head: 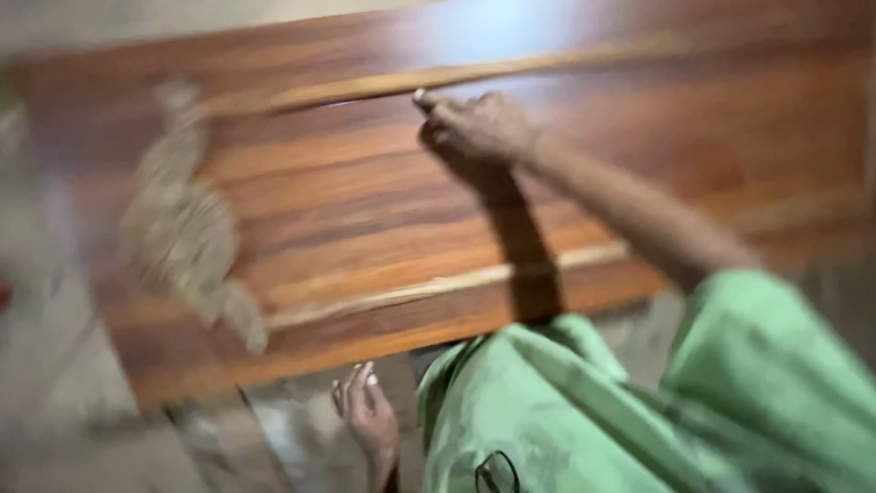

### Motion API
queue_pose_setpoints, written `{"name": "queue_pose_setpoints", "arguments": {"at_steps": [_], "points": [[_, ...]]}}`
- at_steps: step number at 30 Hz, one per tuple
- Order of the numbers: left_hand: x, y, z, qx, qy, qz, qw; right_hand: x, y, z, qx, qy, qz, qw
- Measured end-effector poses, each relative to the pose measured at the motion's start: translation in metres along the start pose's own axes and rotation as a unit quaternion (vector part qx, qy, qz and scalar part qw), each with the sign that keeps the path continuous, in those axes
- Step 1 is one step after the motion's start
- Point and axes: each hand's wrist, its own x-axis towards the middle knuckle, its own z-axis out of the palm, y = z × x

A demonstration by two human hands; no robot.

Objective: The person constructs a decorative wooden panel by applying glue to wooden strips, positioning them onto a base board, and securing them with a hammer and nails.

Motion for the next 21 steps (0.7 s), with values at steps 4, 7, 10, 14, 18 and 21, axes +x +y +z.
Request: {"name": "queue_pose_setpoints", "arguments": {"at_steps": [4, 7, 10, 14, 18, 21], "points": [[0.041, 0.044, 0.042, 0.105, -0.029, 0.156, 0.982, -0.150, 0.161, 0.030, 0.019, 0.204, 0.060, 0.977], [0.065, 0.080, 0.083, 0.173, -0.109, 0.160, 0.966, -0.230, 0.159, 0.063, 0.102, 0.294, 0.128, 0.942], [0.054, 0.137, 0.140, 0.211, -0.170, 0.157, 0.950, -0.276, 0.063, 0.119, 0.252, 0.317, 0.046, 0.913], [0.014, 0.240, 0.239, 0.140, -0.250, 0.227, 0.931, -0.332, 0.054, 0.191, 0.248, 0.349, 0.024, 0.903], [-0.032, 0.340, 0.331, 0.078, -0.288, 0.357, 0.885, -0.434, 0.201, 0.212, 0.186, 0.350, 0.137, 0.908], [-0.037, 0.365, 0.349, -0.016, -0.317, 0.338, 0.886, -0.485, 0.237, 0.208, 0.175, 0.324, 0.220, 0.904]]}}
